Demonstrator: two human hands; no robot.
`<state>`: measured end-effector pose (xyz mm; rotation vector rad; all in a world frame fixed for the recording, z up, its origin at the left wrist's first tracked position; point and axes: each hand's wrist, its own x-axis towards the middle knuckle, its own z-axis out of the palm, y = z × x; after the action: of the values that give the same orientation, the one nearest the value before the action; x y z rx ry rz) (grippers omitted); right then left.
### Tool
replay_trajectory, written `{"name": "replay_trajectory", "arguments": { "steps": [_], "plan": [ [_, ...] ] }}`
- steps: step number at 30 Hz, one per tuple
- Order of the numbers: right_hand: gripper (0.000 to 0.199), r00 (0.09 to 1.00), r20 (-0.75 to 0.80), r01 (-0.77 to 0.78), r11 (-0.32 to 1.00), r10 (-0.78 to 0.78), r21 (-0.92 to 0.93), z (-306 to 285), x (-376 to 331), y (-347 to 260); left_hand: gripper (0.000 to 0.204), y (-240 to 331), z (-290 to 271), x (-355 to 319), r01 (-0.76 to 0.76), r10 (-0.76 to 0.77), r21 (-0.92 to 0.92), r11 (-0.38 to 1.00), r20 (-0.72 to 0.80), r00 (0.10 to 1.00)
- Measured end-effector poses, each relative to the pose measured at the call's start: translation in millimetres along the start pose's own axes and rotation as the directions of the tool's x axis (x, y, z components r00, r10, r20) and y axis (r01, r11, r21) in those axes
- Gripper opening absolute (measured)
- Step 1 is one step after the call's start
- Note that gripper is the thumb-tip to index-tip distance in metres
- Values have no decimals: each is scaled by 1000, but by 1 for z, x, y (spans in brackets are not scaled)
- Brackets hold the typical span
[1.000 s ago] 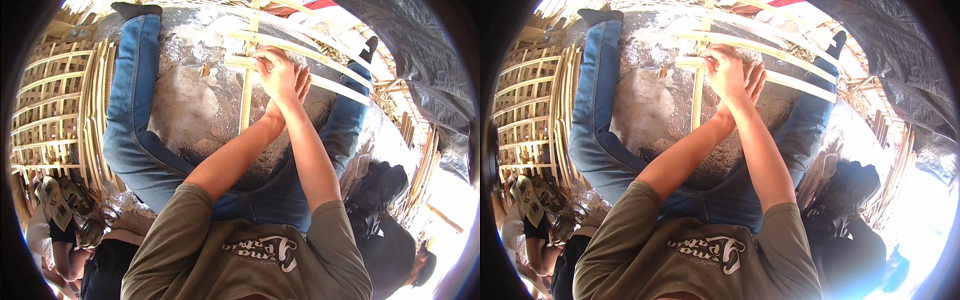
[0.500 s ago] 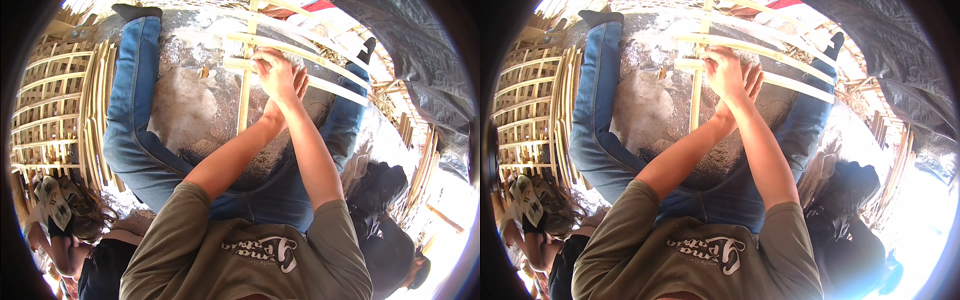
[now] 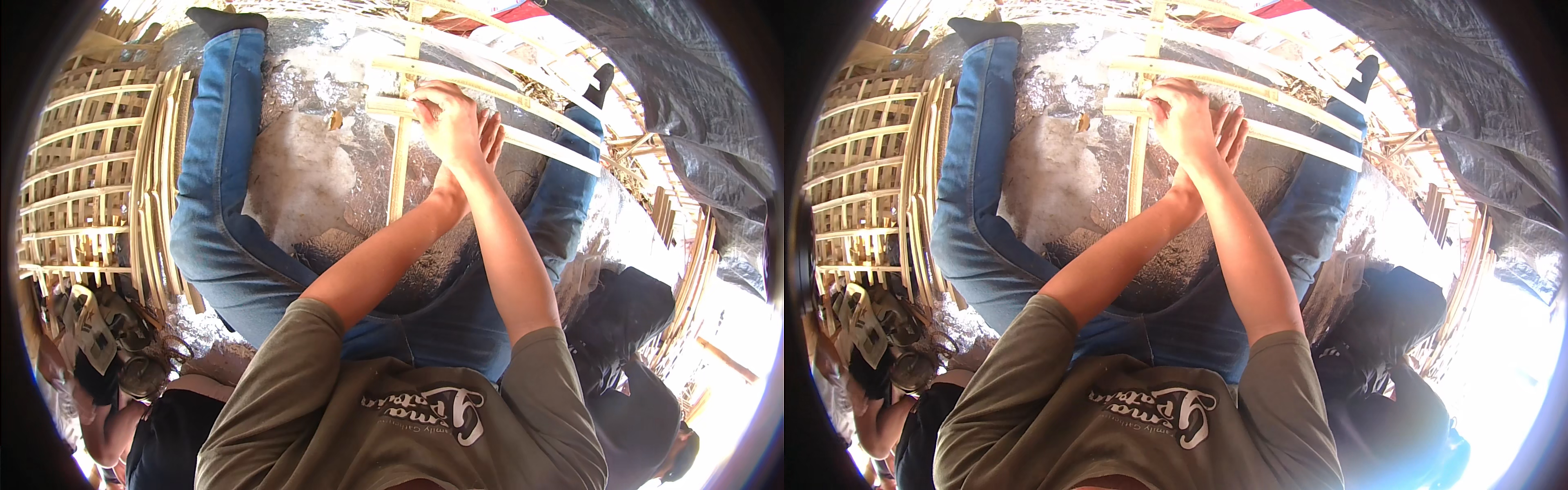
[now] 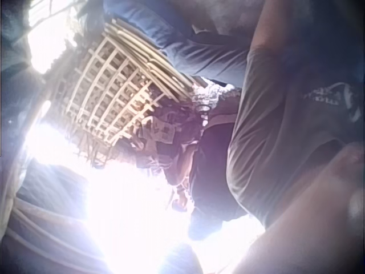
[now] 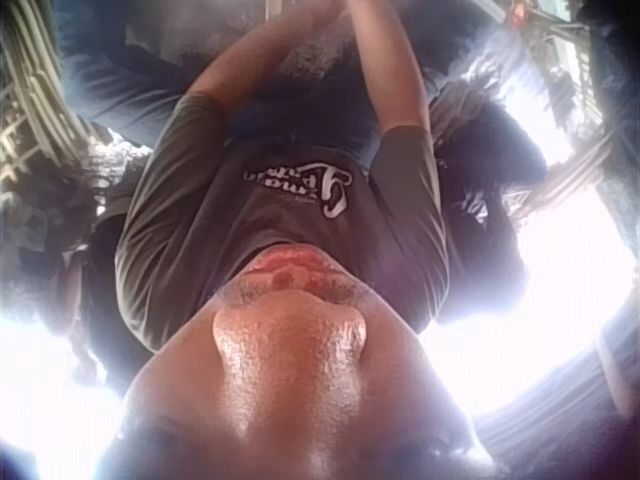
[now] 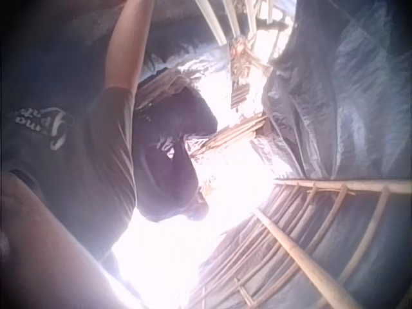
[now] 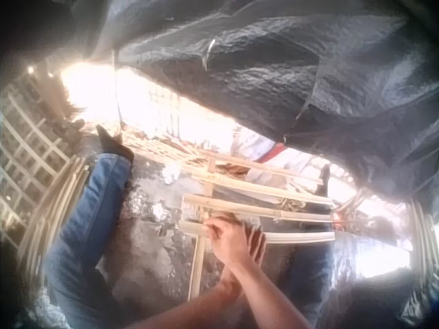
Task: The person sits on the ground and assembles a wooden frame by positioning thin wooden strips and securing them with a hammer and nails. The person repeatedly aligns the strips and hammers nails to fasten them together.
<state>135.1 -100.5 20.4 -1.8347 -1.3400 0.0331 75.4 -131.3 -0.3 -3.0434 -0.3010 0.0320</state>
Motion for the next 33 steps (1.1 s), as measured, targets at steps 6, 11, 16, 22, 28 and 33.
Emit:
{"name": "replay_trajectory", "arguments": {
  "steps": [6, 11, 16, 22, 28, 33],
  "plan": [
    [16, 1000, 18, 4, 1000, -4, -7, 0, 2, -2, 82, 0, 0, -1, 11, -12, -46, 999, -18, 1000],
    [16, 1000, 9, 19, 999, -19, -29, 0, 2, 1, 83, 1, -7, -8, 39, -41, -41, 998, -34, 999],
    [15, 999, 29, 40, 999, -40, 0, 1, 5, -3, 81, -2, -22, -41, 47, -53, -103, 994, -54, 997],
    [12, 998, -7, 70, 997, -70, 9, 1, 2, -2, 64, -27, -95, -113, -51, 79, -155, 987, 179, 981],
    [12, 999, 20, 43, 998, -43, -46, 1, 1, -1, 22, -106, -96, -88, 24, -342, -728, 685, -292, 893],
    [20, 995, -95, 23, 1000, -22, 4, 8, 0, -10, 25, -153, -46, -45, 6, -519, -778, 628, -413, 748]
  ]
}}
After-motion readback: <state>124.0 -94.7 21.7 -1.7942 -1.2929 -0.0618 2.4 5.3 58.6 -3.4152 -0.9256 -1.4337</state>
